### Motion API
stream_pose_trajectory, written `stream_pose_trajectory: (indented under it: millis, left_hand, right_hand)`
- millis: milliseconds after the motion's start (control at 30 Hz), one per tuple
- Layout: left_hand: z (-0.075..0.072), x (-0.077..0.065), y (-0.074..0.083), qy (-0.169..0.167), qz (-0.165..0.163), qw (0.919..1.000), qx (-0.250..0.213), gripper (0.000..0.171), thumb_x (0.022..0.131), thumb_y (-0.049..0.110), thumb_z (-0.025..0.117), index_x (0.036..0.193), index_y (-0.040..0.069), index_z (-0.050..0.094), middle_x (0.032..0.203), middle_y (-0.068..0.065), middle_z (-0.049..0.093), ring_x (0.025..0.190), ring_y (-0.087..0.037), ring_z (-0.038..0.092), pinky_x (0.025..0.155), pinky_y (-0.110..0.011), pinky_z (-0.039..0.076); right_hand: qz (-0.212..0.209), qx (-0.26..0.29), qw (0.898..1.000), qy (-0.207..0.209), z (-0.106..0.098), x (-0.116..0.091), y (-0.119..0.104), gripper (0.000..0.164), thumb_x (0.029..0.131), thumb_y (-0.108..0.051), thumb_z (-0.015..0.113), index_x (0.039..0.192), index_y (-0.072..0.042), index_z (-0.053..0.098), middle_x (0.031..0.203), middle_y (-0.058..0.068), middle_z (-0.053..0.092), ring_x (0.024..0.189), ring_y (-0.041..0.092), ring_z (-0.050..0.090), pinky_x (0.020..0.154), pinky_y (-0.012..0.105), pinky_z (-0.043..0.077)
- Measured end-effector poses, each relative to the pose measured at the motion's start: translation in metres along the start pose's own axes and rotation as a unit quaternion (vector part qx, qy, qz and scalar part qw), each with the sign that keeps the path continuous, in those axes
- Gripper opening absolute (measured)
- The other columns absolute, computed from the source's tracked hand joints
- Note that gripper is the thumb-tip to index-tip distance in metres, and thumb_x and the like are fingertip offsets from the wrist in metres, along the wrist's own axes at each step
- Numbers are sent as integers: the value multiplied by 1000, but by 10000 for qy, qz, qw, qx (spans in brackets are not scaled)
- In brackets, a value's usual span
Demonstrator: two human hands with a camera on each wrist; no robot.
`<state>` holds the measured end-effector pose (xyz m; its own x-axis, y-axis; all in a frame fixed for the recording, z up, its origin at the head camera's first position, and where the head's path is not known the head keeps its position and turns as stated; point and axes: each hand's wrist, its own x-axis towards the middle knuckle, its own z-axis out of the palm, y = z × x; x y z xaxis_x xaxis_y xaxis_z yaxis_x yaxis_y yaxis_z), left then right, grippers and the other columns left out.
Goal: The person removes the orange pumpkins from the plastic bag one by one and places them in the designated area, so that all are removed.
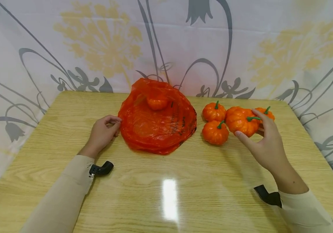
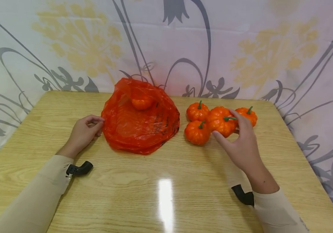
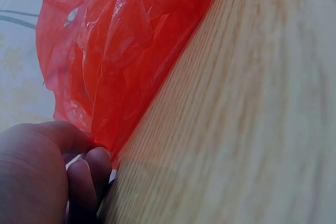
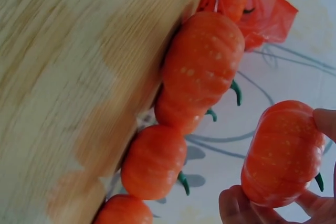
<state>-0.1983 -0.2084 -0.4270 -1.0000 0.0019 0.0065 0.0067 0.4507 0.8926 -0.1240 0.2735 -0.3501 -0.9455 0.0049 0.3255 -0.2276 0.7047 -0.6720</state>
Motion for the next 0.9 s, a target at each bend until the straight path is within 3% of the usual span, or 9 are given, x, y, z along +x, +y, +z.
stream_pose_trajectory:
  millis: [133,300,533,767,900]
  left_hand:
    - [0,0,0,3,-12,10000,32,26,101,23,60,117,3,64,96,-12,61,60,-8,58,53,-22,51]
    - [-1,-1,1,-6,-54,10000,59,28,101,24,60,118,3,64,97,-12,62,62,-8,59,55,-22,52]
    - [-1,-1,2,-22,-83,9999,57,28,101,25,60,118,3,64,98,-12,62,61,-8,59,55,-22,53]
    - [-1,-1,2,0,-123,9999,-16,28,101,25,60,118,2,64,95,-10,61,60,-8,58,54,-22,52]
    - [0,0,2,-8,-137,9999,-27,28,101,25,60,118,2,64,94,-9,61,60,-8,58,54,-22,53]
  right_hand:
    - [109,-71,9999,-24,-2,2,7,78,89,-23,76,154,-10,35,148,19,40,105,-1,42,85,1,34]
    - [250,-193,9994,-160,-3,4,15,78,91,-27,75,154,-9,33,149,20,40,111,14,43,83,3,34]
    - [351,-280,9985,-327,-5,7,23,77,91,-28,74,154,-8,33,147,22,42,108,13,44,82,8,38]
    - [628,-85,9955,-710,-5,8,29,80,91,-27,73,152,-1,28,143,28,42,119,42,49,80,8,36]
    - [743,-77,9936,-851,-5,8,29,80,91,-27,73,150,1,27,140,30,43,123,45,47,86,17,40]
